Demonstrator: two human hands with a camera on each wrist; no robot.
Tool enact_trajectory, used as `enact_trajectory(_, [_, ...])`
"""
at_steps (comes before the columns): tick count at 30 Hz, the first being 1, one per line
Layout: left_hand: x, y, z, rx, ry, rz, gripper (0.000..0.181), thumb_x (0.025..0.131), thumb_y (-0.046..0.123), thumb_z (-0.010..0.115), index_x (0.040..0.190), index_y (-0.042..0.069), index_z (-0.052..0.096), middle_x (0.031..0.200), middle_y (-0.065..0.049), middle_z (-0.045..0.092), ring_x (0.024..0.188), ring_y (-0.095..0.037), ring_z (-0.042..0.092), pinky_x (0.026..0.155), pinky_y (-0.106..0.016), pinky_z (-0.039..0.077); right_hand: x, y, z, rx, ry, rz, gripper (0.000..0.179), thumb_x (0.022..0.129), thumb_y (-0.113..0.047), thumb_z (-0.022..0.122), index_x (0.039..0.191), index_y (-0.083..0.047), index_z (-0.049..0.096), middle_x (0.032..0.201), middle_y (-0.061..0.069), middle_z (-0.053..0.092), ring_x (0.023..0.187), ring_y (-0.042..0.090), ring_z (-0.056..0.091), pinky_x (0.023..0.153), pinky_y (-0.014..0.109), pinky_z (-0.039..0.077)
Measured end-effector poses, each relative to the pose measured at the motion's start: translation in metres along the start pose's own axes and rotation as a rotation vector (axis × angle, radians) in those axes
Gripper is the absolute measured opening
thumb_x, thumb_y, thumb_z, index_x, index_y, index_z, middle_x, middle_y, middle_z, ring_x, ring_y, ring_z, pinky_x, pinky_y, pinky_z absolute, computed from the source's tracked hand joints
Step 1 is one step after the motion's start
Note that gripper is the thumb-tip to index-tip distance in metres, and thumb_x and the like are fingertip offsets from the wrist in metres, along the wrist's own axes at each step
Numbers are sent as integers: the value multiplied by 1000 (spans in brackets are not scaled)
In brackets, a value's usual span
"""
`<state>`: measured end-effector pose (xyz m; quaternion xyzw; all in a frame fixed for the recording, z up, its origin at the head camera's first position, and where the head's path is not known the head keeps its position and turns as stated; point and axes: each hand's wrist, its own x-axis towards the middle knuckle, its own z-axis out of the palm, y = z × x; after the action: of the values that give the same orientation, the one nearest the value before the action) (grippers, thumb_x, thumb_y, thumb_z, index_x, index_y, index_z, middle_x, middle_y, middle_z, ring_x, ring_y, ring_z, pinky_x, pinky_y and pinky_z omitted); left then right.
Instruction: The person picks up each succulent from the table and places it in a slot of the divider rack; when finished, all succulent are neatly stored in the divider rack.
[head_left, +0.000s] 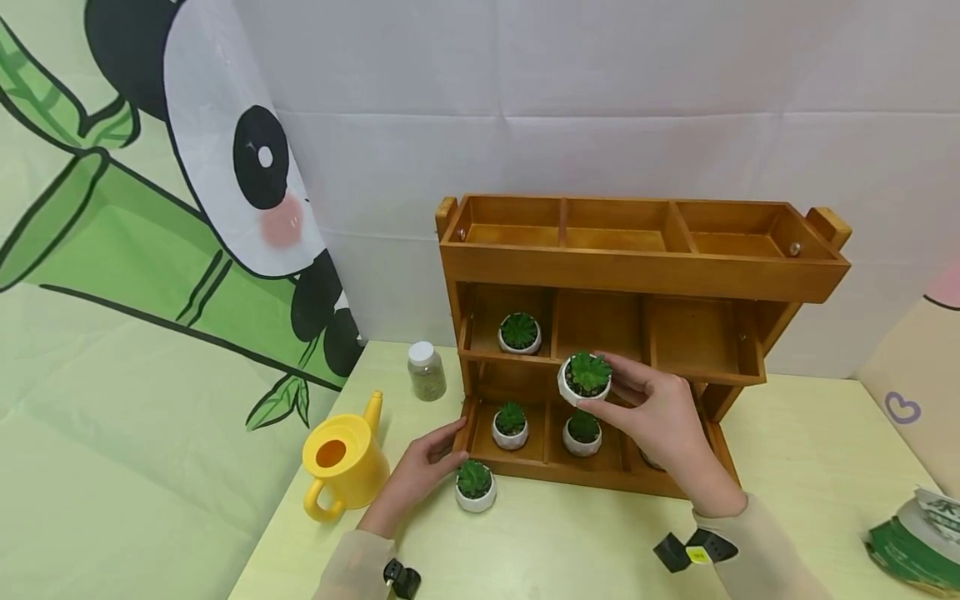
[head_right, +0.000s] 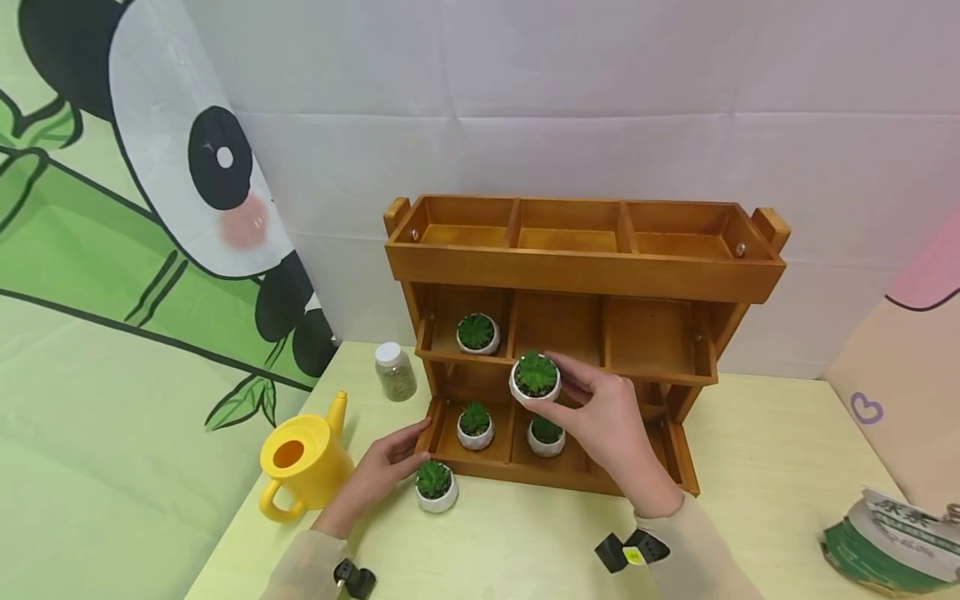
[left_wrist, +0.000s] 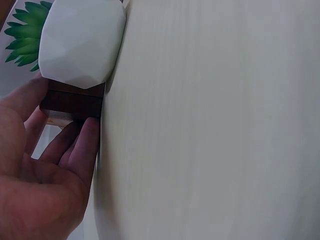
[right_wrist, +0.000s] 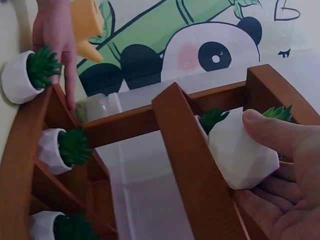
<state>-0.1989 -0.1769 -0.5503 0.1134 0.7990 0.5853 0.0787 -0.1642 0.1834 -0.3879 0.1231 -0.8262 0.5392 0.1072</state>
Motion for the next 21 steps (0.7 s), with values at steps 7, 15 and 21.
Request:
enact_trajectory(7, [2,-2,0,29,0,-4,56,101,14,71,154,15,54,157,-14,50,143,-36,48,115,-48,42,16,-7,-13,-48,31,-22,66,84,-30,91,140,-6,66,132,14,70,112,27,73,86,22,58])
enact_trajectory(15, [2,-4,-1,41,-3,-10,57,101,17,72,154,16,54,157,-14,50,143,-35,48,116,-48,41,37,0,-23,-130,68,-29,67,86,-34,89,140,-2,66,134,17,68,116,33,70,88,28,57])
enact_trajectory(21, [2,-2,0,14,0,4,56,100,12,73,153,13,55,156,-15,50,142,-37,49,115,-50,42,47,7,-24,-174,72,-13,67,86,-35,89,140,-2,66,133,17,69,116,33,70,90,36,58])
